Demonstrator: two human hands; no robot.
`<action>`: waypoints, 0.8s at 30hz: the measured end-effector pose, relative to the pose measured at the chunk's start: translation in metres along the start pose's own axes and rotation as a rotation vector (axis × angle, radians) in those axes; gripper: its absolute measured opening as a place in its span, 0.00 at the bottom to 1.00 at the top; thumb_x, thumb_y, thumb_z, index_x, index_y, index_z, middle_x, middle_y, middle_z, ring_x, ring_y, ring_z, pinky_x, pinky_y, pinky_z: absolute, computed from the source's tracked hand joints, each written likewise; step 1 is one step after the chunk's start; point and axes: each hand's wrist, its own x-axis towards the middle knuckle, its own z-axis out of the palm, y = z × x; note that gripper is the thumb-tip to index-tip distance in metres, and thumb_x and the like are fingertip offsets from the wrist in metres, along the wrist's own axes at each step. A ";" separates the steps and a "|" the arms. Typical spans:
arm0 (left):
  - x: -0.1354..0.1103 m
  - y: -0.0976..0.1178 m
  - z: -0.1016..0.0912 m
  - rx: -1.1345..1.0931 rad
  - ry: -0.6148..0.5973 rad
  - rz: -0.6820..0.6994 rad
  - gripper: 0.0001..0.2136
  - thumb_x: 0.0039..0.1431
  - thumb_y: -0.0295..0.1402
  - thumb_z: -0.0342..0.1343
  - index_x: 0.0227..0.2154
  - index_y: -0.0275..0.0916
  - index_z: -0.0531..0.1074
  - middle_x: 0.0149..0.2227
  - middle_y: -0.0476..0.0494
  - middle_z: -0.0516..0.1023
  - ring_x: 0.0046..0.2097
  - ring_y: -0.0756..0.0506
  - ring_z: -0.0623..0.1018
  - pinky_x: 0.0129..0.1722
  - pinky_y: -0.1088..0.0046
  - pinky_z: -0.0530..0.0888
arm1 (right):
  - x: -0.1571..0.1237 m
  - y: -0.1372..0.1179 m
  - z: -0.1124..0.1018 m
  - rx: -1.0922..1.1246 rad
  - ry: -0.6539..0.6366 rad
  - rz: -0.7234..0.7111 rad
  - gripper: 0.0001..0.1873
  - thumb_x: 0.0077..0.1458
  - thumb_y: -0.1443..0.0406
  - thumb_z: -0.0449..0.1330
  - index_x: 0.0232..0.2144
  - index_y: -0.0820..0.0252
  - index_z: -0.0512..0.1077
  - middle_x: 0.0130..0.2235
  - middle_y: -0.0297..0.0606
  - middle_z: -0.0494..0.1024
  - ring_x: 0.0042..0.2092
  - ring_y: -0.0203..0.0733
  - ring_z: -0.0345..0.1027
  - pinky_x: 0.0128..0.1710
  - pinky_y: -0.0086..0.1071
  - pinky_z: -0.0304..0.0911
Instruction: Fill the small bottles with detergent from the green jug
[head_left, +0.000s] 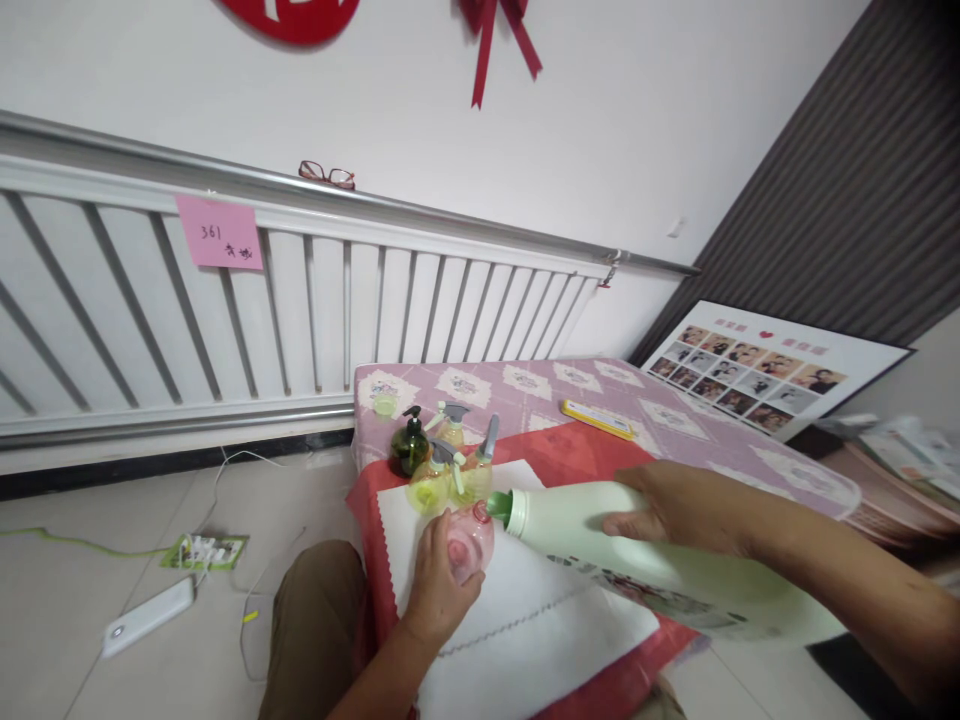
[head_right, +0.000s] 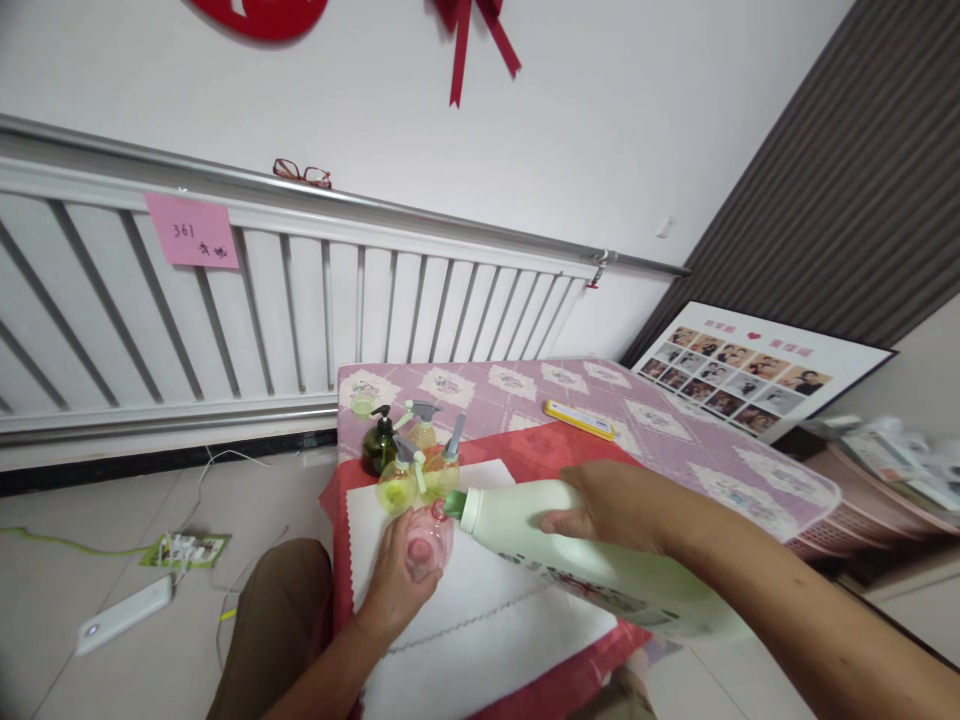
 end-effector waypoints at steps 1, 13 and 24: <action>0.000 0.000 0.000 -0.003 -0.001 -0.003 0.39 0.42 0.27 0.59 0.60 0.38 0.53 0.59 0.34 0.61 0.61 0.36 0.62 0.61 0.56 0.60 | 0.000 0.001 0.000 0.004 0.001 -0.004 0.19 0.49 0.49 0.56 0.29 0.59 0.71 0.34 0.43 0.80 0.34 0.50 0.73 0.30 0.34 0.59; 0.000 0.000 0.000 0.044 -0.007 0.021 0.38 0.43 0.27 0.58 0.60 0.35 0.51 0.58 0.33 0.61 0.61 0.36 0.62 0.61 0.56 0.60 | 0.002 0.002 0.000 -0.026 -0.011 0.034 0.21 0.49 0.46 0.56 0.29 0.58 0.71 0.35 0.43 0.79 0.36 0.52 0.72 0.30 0.35 0.59; 0.000 -0.003 0.002 0.058 0.015 0.035 0.39 0.42 0.27 0.59 0.60 0.37 0.51 0.58 0.33 0.62 0.61 0.35 0.63 0.60 0.55 0.62 | -0.001 -0.001 0.000 -0.030 -0.010 0.021 0.20 0.50 0.48 0.55 0.30 0.59 0.71 0.35 0.44 0.79 0.35 0.51 0.72 0.31 0.36 0.59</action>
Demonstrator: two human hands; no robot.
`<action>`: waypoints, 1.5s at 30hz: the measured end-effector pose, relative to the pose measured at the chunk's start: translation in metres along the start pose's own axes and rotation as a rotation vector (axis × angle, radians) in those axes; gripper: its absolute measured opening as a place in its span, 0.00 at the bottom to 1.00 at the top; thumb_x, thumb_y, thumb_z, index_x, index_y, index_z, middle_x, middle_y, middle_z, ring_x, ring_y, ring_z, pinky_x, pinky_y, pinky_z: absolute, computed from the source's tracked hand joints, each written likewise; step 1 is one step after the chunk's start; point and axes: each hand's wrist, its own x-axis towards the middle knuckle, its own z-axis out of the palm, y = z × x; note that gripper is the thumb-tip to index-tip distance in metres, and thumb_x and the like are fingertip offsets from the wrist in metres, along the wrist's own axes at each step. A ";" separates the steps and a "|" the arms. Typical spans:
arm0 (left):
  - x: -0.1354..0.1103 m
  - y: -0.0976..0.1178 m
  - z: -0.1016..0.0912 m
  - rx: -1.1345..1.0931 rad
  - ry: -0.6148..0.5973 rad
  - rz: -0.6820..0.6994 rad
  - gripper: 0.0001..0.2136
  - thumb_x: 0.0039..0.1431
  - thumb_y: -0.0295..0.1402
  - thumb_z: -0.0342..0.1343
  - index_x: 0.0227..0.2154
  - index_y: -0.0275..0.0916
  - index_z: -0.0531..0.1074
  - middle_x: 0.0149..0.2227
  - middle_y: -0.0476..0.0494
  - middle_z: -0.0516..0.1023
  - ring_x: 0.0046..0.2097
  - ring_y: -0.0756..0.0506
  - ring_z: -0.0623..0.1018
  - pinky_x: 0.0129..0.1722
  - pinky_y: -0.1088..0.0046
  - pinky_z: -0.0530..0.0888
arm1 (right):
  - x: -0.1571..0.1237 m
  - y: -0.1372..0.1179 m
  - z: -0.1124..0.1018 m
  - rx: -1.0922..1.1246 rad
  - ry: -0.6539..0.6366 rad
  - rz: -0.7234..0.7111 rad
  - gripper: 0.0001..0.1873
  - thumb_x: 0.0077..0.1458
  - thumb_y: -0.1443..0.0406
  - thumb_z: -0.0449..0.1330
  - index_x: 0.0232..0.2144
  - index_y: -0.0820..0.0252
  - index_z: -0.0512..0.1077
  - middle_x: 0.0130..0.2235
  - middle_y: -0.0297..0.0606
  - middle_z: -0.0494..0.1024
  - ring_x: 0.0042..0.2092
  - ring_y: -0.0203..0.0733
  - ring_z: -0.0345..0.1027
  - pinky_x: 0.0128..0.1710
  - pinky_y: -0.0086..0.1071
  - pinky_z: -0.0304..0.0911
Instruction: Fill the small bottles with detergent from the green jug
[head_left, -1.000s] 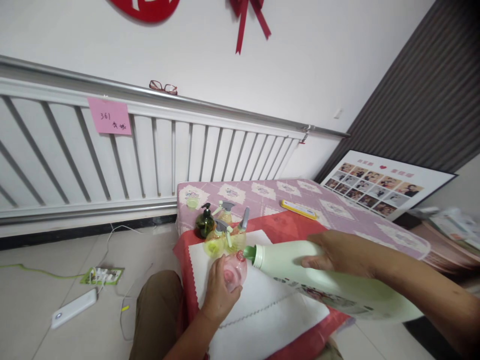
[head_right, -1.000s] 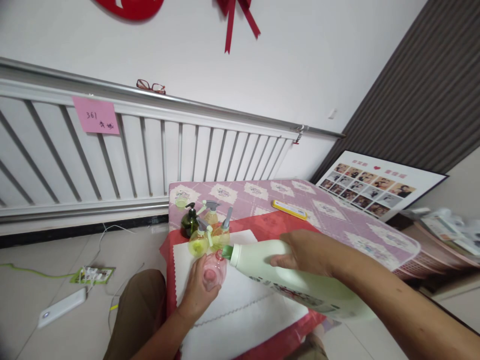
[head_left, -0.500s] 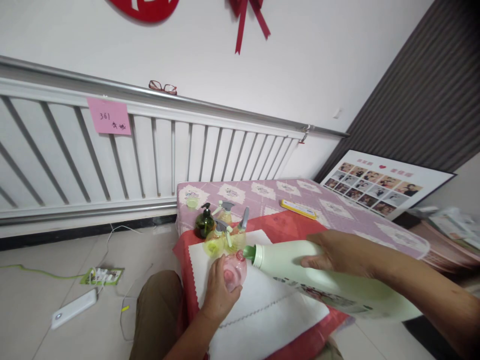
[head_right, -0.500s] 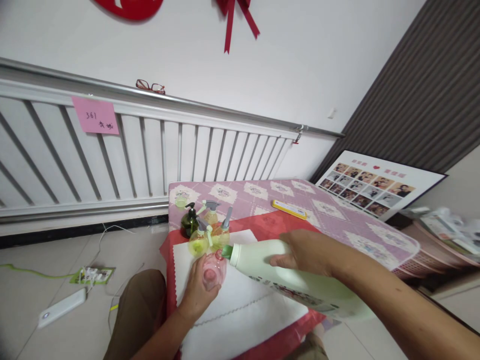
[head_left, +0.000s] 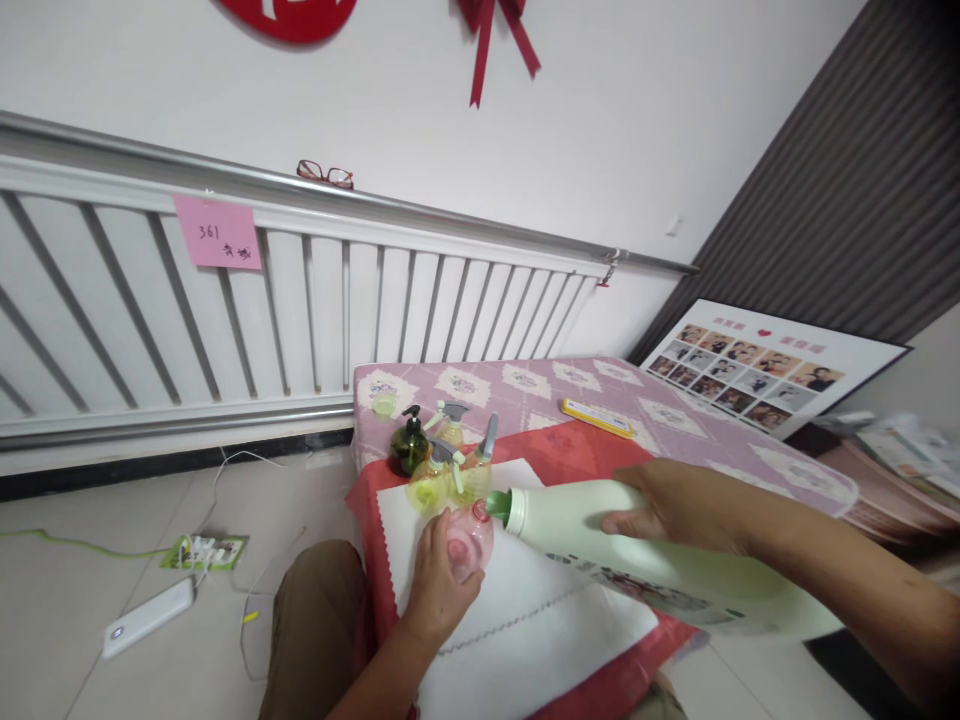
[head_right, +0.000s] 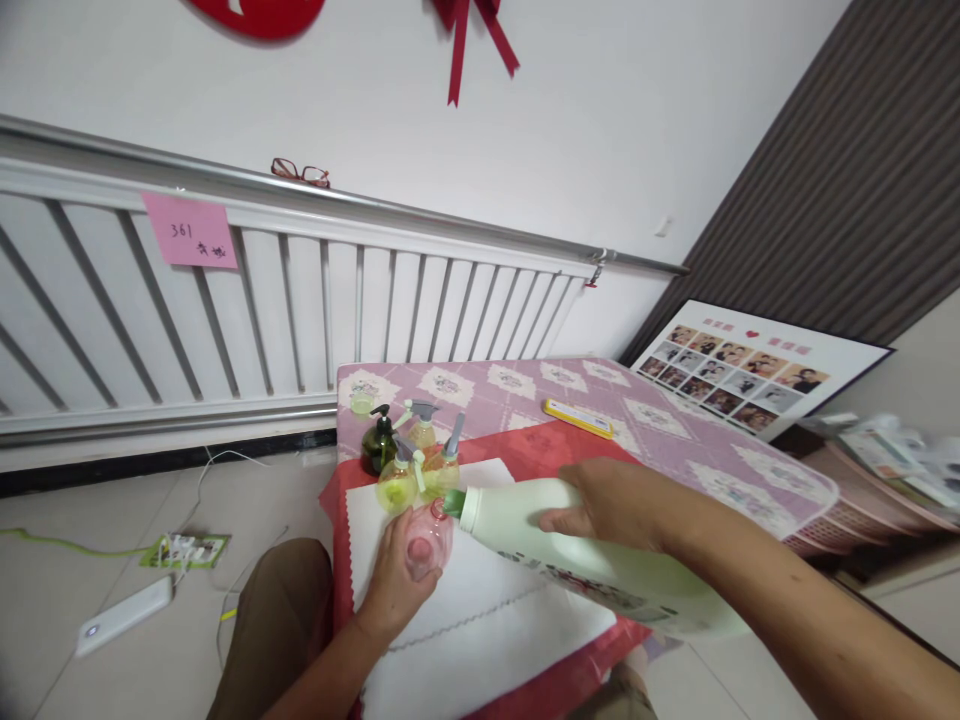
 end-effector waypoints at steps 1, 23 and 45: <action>0.000 0.000 0.000 -0.002 0.004 -0.001 0.39 0.42 0.27 0.59 0.60 0.37 0.52 0.58 0.33 0.62 0.60 0.35 0.63 0.59 0.55 0.62 | 0.000 0.000 0.000 -0.003 -0.003 -0.001 0.21 0.50 0.48 0.55 0.30 0.59 0.71 0.35 0.44 0.79 0.35 0.51 0.72 0.31 0.36 0.59; 0.000 -0.002 0.000 0.023 -0.016 0.016 0.39 0.44 0.27 0.58 0.60 0.37 0.50 0.58 0.33 0.61 0.61 0.36 0.62 0.60 0.55 0.62 | 0.002 0.002 0.003 -0.004 0.031 -0.010 0.19 0.49 0.49 0.56 0.29 0.58 0.70 0.34 0.44 0.79 0.35 0.51 0.73 0.30 0.35 0.58; 0.000 -0.001 0.000 -0.009 -0.007 0.004 0.38 0.43 0.27 0.58 0.60 0.37 0.51 0.58 0.33 0.62 0.60 0.36 0.63 0.60 0.56 0.61 | 0.005 0.010 0.008 -0.015 0.057 -0.019 0.22 0.49 0.46 0.55 0.29 0.58 0.71 0.34 0.44 0.79 0.35 0.50 0.72 0.29 0.34 0.57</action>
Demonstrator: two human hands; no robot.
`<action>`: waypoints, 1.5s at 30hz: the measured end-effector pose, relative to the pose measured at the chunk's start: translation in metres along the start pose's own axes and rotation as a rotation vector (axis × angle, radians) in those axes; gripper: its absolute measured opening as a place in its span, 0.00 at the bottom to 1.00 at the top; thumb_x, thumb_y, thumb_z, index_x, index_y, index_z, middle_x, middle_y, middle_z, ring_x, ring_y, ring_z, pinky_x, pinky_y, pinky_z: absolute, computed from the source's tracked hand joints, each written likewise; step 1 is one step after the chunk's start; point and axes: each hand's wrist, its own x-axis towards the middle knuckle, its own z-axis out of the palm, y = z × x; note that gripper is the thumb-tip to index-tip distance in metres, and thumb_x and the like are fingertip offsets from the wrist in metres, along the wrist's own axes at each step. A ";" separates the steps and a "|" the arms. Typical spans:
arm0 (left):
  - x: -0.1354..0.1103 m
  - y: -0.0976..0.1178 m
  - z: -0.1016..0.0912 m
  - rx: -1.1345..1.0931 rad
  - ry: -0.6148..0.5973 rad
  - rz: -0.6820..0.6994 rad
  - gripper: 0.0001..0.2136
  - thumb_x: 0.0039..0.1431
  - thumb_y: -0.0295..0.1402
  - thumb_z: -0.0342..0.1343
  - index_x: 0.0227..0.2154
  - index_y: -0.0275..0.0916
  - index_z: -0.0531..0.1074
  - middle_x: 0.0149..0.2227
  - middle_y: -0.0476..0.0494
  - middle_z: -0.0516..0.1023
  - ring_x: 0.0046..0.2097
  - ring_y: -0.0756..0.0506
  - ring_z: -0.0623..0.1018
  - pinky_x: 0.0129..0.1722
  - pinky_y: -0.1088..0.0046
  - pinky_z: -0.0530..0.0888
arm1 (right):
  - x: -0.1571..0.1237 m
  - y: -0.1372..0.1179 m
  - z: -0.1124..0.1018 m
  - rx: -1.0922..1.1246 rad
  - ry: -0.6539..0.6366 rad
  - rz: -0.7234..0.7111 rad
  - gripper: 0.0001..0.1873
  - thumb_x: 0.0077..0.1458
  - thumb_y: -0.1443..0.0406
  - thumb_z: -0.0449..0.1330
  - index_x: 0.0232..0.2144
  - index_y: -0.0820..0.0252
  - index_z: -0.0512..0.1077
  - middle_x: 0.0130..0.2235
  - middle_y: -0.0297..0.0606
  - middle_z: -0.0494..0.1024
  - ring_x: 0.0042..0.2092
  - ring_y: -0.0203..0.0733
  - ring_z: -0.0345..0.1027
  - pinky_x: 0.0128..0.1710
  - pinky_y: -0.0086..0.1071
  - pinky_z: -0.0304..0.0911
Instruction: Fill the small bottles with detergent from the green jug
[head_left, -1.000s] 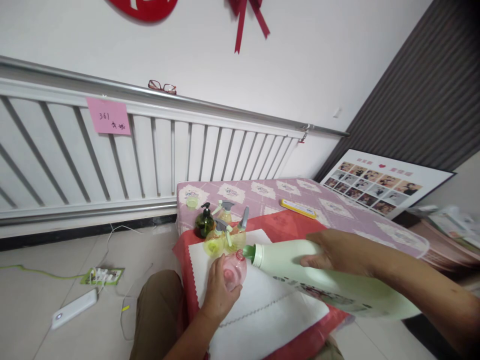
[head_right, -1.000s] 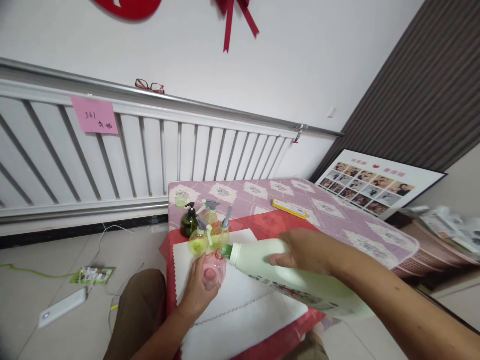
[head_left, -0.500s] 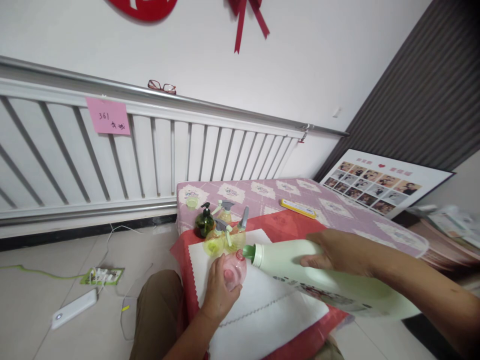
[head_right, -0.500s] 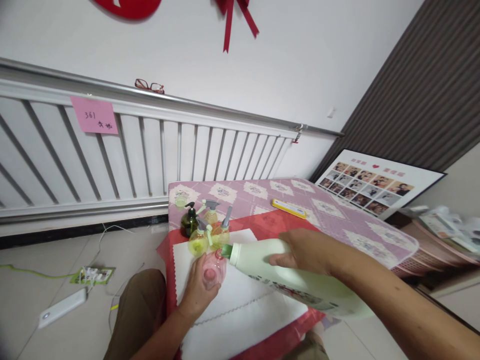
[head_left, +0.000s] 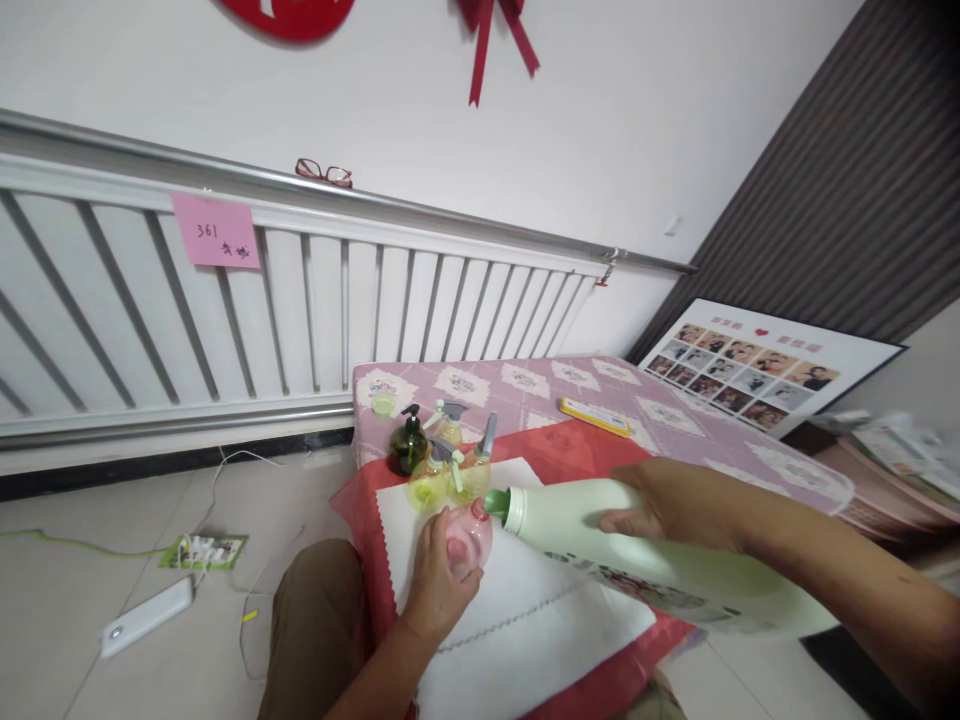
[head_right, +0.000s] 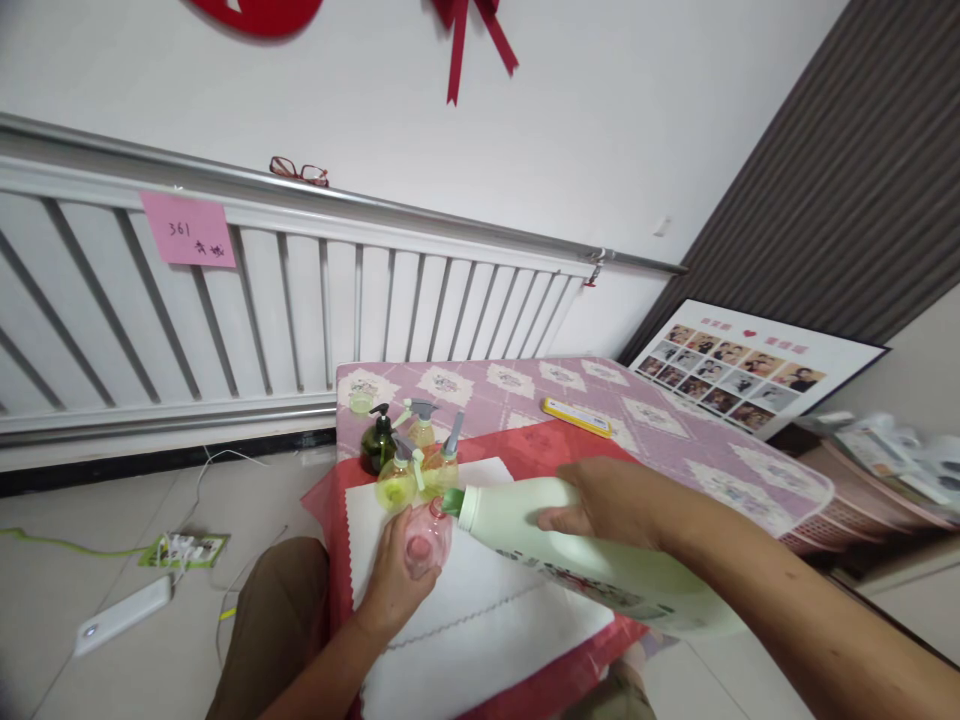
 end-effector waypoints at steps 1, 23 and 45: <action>0.000 0.000 0.000 0.002 -0.001 0.002 0.38 0.43 0.27 0.58 0.60 0.37 0.51 0.58 0.32 0.61 0.60 0.36 0.62 0.60 0.56 0.61 | 0.000 0.000 0.000 0.002 0.002 -0.002 0.22 0.49 0.46 0.55 0.29 0.58 0.71 0.35 0.44 0.79 0.35 0.50 0.72 0.29 0.34 0.57; 0.000 0.000 0.000 0.011 0.015 0.012 0.39 0.43 0.28 0.59 0.60 0.36 0.52 0.58 0.32 0.62 0.60 0.35 0.63 0.59 0.55 0.63 | -0.005 -0.010 -0.008 0.019 -0.021 0.014 0.20 0.49 0.47 0.55 0.29 0.59 0.71 0.34 0.44 0.79 0.35 0.51 0.73 0.29 0.35 0.58; 0.000 0.001 -0.001 0.017 0.018 0.015 0.39 0.42 0.27 0.59 0.60 0.35 0.52 0.57 0.31 0.64 0.59 0.35 0.65 0.58 0.56 0.64 | -0.006 -0.013 -0.009 -0.002 -0.040 0.011 0.20 0.50 0.48 0.55 0.30 0.59 0.70 0.36 0.46 0.79 0.37 0.53 0.73 0.31 0.36 0.59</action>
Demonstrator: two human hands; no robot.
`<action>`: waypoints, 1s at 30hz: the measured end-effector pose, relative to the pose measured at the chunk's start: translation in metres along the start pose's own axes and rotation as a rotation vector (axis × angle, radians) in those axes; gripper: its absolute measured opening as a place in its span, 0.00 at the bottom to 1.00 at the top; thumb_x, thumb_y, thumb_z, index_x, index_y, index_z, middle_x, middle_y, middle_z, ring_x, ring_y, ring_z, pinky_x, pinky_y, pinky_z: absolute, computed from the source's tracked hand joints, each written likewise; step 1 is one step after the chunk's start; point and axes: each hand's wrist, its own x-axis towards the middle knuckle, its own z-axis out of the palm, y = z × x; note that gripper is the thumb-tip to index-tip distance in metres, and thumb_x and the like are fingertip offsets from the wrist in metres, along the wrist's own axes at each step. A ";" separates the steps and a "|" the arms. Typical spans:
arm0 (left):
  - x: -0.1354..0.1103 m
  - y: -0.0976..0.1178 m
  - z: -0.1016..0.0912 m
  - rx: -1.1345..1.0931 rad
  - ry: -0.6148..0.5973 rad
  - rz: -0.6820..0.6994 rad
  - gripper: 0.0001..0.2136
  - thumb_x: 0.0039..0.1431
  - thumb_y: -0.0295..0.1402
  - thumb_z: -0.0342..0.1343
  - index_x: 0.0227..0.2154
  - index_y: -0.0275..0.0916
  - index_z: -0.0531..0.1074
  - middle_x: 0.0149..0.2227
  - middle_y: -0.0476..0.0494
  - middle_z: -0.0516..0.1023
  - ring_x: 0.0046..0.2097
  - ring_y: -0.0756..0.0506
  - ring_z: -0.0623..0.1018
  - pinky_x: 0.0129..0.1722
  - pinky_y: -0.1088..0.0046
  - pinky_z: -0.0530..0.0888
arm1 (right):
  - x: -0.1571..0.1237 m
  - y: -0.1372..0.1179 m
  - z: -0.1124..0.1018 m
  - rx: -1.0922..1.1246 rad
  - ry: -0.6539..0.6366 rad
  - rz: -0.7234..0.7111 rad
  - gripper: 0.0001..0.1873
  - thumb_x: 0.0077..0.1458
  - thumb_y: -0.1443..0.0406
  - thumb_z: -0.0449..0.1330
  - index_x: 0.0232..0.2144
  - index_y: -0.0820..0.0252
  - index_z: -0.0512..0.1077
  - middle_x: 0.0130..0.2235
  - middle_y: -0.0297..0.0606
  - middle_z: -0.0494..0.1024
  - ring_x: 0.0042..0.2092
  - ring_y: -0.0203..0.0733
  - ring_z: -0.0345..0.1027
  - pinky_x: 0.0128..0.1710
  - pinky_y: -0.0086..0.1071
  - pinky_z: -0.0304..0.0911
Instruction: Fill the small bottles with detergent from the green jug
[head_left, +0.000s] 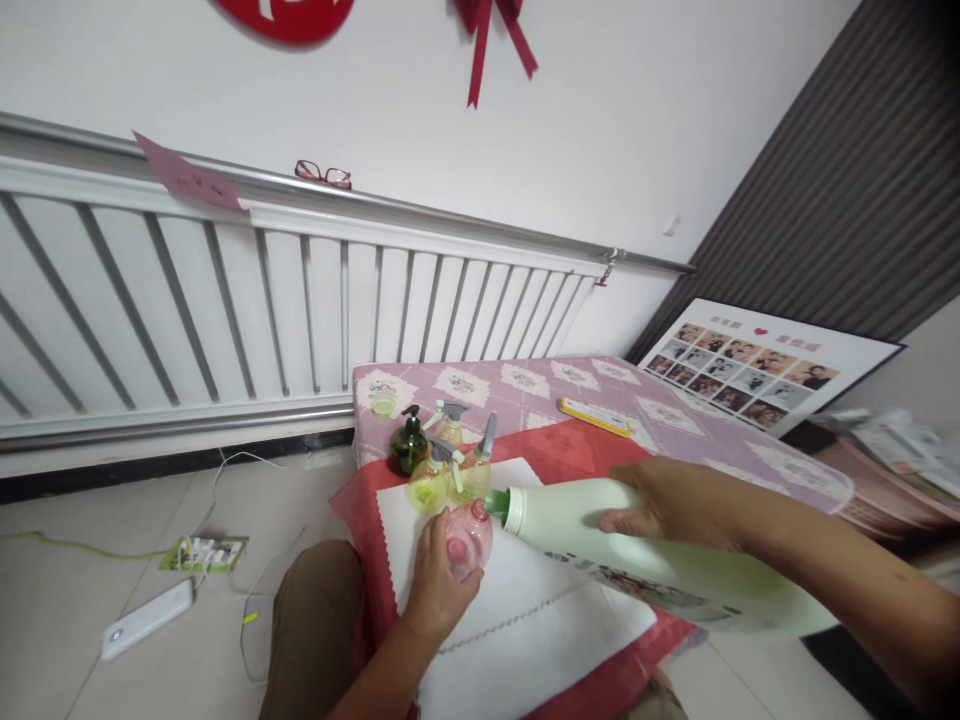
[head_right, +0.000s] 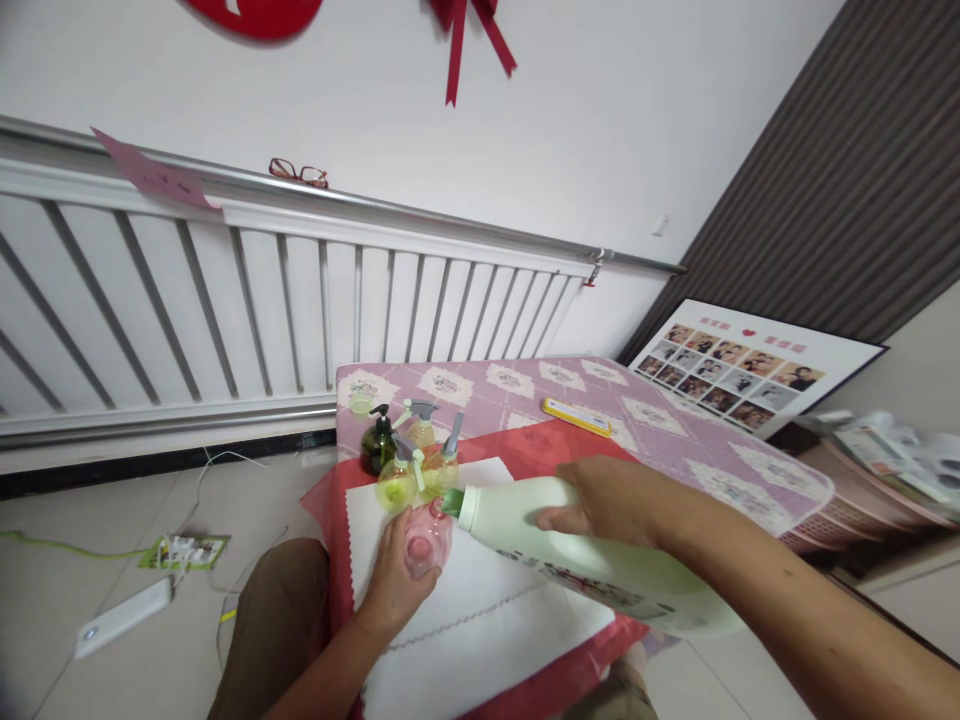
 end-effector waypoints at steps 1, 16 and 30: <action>0.000 0.000 0.000 0.001 0.000 0.000 0.39 0.42 0.27 0.59 0.60 0.35 0.52 0.57 0.31 0.64 0.59 0.35 0.65 0.58 0.56 0.64 | 0.000 0.001 0.000 0.003 0.005 -0.006 0.20 0.50 0.48 0.55 0.30 0.59 0.70 0.35 0.46 0.79 0.36 0.53 0.73 0.31 0.36 0.59; 0.000 -0.001 0.001 -0.013 0.008 0.005 0.40 0.42 0.27 0.59 0.60 0.36 0.51 0.57 0.33 0.63 0.60 0.35 0.64 0.59 0.55 0.63 | 0.002 0.006 0.003 0.035 0.033 -0.010 0.20 0.48 0.47 0.56 0.27 0.58 0.69 0.33 0.43 0.79 0.34 0.50 0.72 0.29 0.35 0.58; 0.000 0.002 -0.001 -0.007 -0.005 0.001 0.39 0.42 0.27 0.59 0.60 0.35 0.51 0.57 0.32 0.63 0.60 0.35 0.64 0.59 0.55 0.63 | 0.004 0.010 0.007 0.046 0.028 0.001 0.18 0.48 0.49 0.57 0.29 0.58 0.71 0.33 0.42 0.79 0.33 0.48 0.72 0.28 0.33 0.57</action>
